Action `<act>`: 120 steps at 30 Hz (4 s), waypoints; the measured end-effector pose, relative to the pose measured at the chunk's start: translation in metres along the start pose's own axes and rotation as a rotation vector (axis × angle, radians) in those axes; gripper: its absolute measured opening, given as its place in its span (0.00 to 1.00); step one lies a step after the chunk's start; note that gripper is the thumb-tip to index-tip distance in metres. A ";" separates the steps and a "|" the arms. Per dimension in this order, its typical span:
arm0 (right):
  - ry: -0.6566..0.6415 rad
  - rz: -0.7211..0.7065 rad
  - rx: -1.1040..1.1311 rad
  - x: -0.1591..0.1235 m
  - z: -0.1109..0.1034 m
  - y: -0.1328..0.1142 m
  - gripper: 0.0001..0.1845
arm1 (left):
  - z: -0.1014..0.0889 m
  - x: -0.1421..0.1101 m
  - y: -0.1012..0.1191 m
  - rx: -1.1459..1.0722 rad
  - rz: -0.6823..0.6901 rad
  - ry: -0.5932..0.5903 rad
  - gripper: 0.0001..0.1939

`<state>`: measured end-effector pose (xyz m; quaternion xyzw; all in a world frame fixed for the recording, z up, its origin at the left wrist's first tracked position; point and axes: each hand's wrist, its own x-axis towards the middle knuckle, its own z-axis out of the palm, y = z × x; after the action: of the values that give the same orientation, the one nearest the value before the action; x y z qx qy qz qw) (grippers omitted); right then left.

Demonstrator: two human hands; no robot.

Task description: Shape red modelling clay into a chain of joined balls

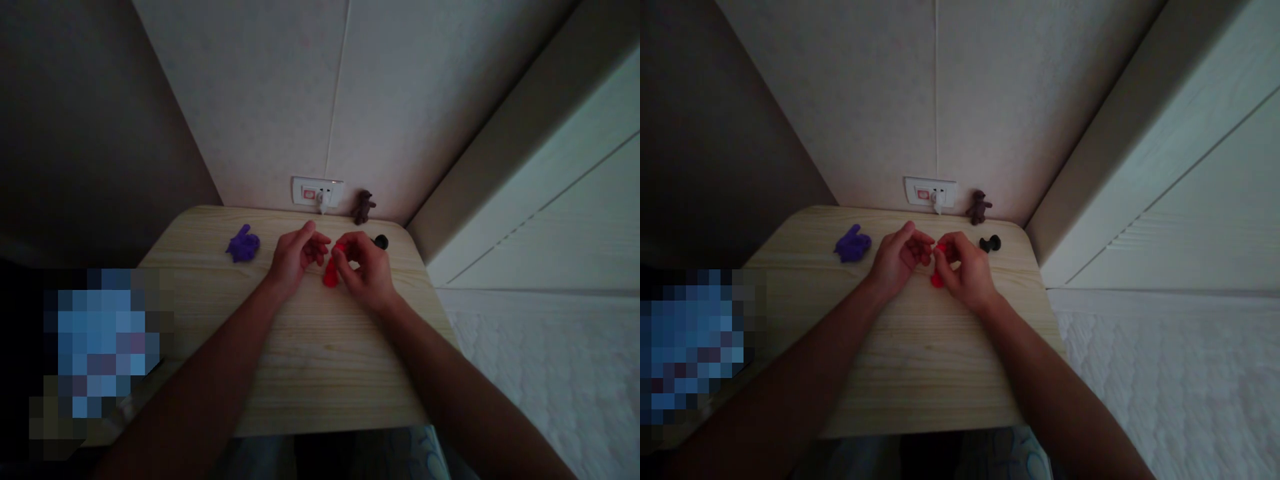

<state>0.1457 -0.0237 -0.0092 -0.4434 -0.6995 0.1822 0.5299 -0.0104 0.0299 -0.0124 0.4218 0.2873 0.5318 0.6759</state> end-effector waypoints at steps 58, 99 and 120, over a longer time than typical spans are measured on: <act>-0.012 -0.191 -0.165 0.006 -0.005 0.008 0.20 | -0.001 0.000 -0.005 0.054 0.017 -0.034 0.19; -0.008 -0.416 -0.324 0.022 -0.004 -0.031 0.19 | 0.042 -0.007 0.039 -0.415 -0.174 -0.043 0.20; 0.151 -0.374 -0.071 0.117 -0.018 -0.110 0.39 | 0.138 -0.023 0.124 -0.217 0.417 -0.329 0.30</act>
<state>0.1098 0.0083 0.1449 -0.3365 -0.7340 0.0221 0.5895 0.0397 -0.0187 0.1604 0.4777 0.0225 0.6113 0.6306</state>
